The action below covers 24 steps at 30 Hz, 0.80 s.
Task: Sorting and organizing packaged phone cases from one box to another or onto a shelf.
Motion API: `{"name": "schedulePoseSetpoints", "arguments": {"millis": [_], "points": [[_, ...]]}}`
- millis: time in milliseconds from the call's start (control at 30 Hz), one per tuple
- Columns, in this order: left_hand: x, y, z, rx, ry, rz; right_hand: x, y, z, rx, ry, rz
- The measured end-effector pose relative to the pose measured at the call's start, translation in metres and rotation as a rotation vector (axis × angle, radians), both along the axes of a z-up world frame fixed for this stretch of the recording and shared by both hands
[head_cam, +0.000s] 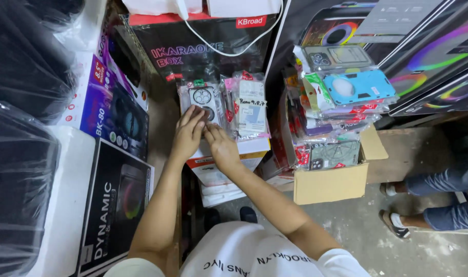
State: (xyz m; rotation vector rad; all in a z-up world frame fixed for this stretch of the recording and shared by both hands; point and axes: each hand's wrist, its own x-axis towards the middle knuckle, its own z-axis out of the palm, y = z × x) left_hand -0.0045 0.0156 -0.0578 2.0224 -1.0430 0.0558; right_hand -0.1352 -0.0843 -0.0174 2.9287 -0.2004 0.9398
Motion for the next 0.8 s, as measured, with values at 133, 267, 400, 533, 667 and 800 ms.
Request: {"name": "schedulePoseSetpoints", "arguments": {"millis": [133, 267, 400, 533, 667, 800], "points": [[0.001, 0.023, -0.008, -0.125, 0.109, 0.039, 0.005, -0.012, 0.003, 0.02, 0.006, 0.085], [-0.009, 0.018, 0.04, -0.529, 0.492, 0.124, 0.01, -0.024, 0.042, 0.083, -0.073, 0.084], [0.002, 0.014, 0.069, -0.811, 0.775, 0.242, 0.009, -0.014, 0.093, 0.508, -0.4, 0.061], [-0.002, -0.009, 0.046, -0.734, 0.279, 0.217, 0.036, -0.012, 0.031, 1.222, -0.339, 0.064], [-0.002, -0.034, 0.02, -0.106, 0.003, 0.087, 0.051, -0.018, -0.107, 1.631, -0.297, 0.044], [0.103, -0.067, -0.034, 0.33, 0.065, 0.169, 0.059, -0.02, -0.136, 1.878, -0.335, 0.045]]}}
